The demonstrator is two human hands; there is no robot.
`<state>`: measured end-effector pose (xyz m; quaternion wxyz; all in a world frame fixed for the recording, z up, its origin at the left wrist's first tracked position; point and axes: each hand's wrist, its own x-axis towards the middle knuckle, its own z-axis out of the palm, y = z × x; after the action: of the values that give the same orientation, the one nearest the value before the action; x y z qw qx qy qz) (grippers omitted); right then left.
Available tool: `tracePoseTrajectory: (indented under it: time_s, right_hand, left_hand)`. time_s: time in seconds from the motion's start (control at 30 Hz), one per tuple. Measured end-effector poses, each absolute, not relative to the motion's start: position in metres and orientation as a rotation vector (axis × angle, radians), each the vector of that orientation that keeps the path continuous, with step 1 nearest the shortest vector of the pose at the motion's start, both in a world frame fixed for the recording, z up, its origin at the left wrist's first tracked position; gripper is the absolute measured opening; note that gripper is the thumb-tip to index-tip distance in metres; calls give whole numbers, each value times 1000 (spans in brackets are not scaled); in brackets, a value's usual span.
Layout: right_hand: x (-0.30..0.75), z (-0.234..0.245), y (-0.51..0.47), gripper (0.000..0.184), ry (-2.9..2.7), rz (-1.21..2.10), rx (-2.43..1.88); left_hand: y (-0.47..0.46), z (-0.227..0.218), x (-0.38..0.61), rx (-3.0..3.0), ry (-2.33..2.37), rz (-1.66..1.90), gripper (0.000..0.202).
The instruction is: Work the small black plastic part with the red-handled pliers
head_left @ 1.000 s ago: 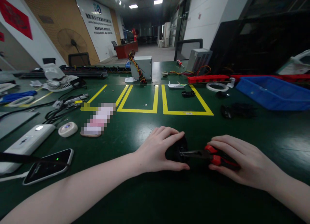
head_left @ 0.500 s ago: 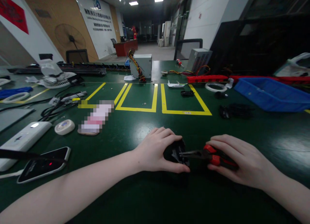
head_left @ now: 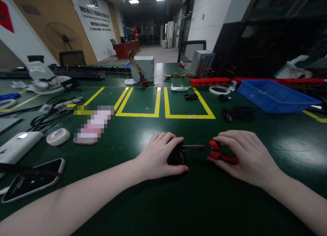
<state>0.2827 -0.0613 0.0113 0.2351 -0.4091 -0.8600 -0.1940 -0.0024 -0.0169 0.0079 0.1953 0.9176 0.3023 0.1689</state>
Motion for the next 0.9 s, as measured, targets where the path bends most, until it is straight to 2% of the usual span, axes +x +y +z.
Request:
tracePoseTrajectory:
  time_s: [0.1,0.37,0.6,0.67,0.8,0.9]
  right_hand:
    - [286,12,-60,23,-2340,-656,-1217]
    - [285,17,-66,22,-2337,-647,-1310]
    - [278,20,-71,12,-2521,-654,-1233]
    - [282,18,-68,18,-2483,-561,-1262]
    - [293,10,-58,55,-2374,-348,-1434]
    - [299,4,-52,56,-2397,-163,-1500]
  left_hand:
    - [-19,10,-3,2587,858,463,72]
    - [-17,6,-2,2613,863,459,73]
    - [-18,6,-2,2602,930,460,68]
    - [-19,7,-1,2606,934,454,67]
    - [-20,7,0,2605,934,451,67]
    - [-19,7,0,2604,934,440,68]
